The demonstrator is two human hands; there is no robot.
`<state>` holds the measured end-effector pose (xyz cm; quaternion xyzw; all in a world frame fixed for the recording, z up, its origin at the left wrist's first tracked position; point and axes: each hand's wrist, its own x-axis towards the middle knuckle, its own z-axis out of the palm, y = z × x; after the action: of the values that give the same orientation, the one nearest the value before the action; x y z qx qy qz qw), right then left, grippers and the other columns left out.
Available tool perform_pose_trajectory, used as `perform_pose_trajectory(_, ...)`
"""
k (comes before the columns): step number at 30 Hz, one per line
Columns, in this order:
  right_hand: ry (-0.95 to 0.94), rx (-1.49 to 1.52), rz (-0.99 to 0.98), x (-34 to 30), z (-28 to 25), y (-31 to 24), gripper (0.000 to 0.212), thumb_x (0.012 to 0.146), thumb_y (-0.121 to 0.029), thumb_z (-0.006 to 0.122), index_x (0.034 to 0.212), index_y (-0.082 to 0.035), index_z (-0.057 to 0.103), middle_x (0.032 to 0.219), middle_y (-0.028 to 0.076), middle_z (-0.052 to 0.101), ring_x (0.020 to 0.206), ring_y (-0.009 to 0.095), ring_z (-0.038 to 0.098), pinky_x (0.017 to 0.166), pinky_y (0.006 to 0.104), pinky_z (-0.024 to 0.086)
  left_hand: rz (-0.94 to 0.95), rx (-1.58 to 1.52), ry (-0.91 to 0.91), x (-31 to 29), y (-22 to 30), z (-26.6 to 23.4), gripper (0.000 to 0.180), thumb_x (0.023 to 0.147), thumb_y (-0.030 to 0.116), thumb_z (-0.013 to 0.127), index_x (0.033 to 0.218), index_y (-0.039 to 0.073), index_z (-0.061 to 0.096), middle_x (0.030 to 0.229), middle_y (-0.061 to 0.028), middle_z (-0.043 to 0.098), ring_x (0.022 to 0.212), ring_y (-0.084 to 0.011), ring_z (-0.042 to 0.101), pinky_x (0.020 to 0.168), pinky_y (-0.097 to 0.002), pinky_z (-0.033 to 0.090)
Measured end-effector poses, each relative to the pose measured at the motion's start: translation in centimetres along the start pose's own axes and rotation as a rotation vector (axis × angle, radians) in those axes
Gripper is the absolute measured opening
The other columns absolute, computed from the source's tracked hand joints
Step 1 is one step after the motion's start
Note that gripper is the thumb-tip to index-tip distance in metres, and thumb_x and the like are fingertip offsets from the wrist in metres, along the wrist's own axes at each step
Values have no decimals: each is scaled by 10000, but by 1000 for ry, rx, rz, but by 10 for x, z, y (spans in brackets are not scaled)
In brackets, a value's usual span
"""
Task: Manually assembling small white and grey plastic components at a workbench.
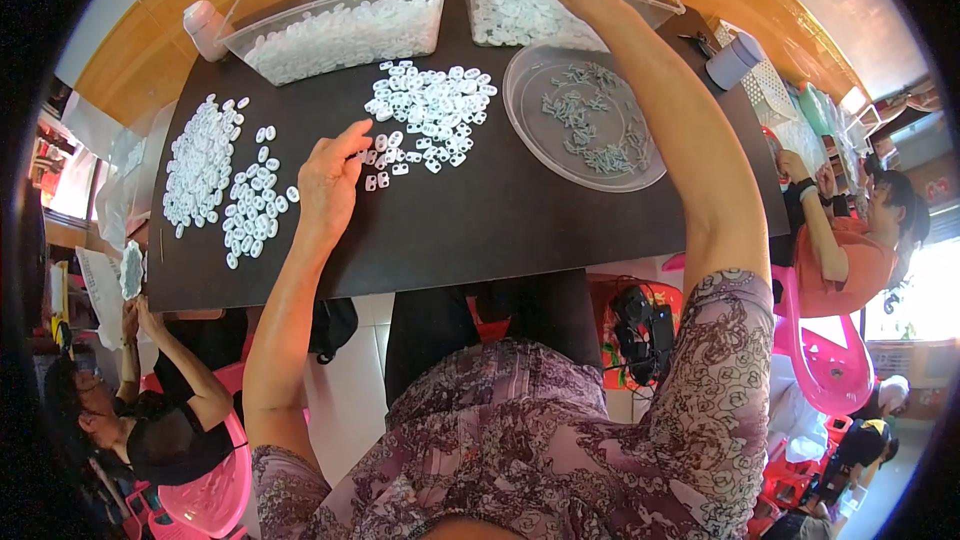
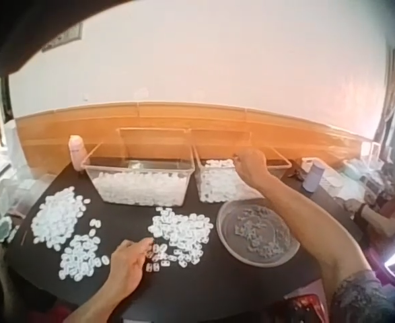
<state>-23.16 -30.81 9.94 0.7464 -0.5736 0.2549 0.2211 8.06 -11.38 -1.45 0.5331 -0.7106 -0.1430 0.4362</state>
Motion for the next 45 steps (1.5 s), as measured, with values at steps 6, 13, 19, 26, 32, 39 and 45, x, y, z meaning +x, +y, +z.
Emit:
perform_pose_trajectory(6,134,37,-71,-13,-23,13,213,776,-231,560,826,-55,668,749,224,623,728,364,620,670,476,467,87,4,60,12,3,8,426,736,-129,561,1101,85,607,866,-104,622,808,-221,613,728,-302,491)
perform_pose_trajectory(13,68,540,-265,-105,-46,-90,101,777,-82,633,868,-46,658,810,101,636,782,275,589,713,356,477,132,330,-18,15,-2,2,198,683,-1,662,867,56,613,826,-85,573,836,-272,554,695,-358,442)
perform_pose_trajectory(19,1,537,-293,-141,-58,-99,93,765,-66,638,854,-43,644,744,102,592,735,285,564,668,373,457,124,369,-40,16,10,-1,145,701,29,655,815,53,567,797,-92,571,811,-287,562,680,-374,439)
perform_pose_trajectory(26,-170,554,81,-168,-64,-32,129,768,-88,617,877,-36,664,828,132,641,818,293,601,737,367,468,-446,-581,-101,-10,46,-26,22,836,32,577,855,23,570,722,-47,603,599,-100,548,539,-215,429)
perform_pose_trajectory(32,-165,377,-9,-178,-47,-11,128,745,-111,627,850,-52,671,795,131,636,806,300,592,714,384,457,-611,-1107,-89,-31,67,-14,125,805,41,650,904,-21,605,759,-102,623,589,-132,555,568,-234,453)
perform_pose_trajectory(39,-381,209,-69,-169,-38,-16,100,741,-121,598,804,-93,670,780,112,619,816,302,561,688,413,435,-569,-1024,-100,-48,81,0,112,818,18,629,917,-34,633,754,-70,611,609,-109,533,579,-229,445)
perform_pose_trajectory(45,-248,295,-7,-174,-37,-6,83,727,-112,599,772,-93,667,772,100,625,807,304,566,694,417,431,-547,-961,-160,-59,86,5,91,851,60,607,900,-17,610,726,-39,578,598,-81,490,553,-207,400)
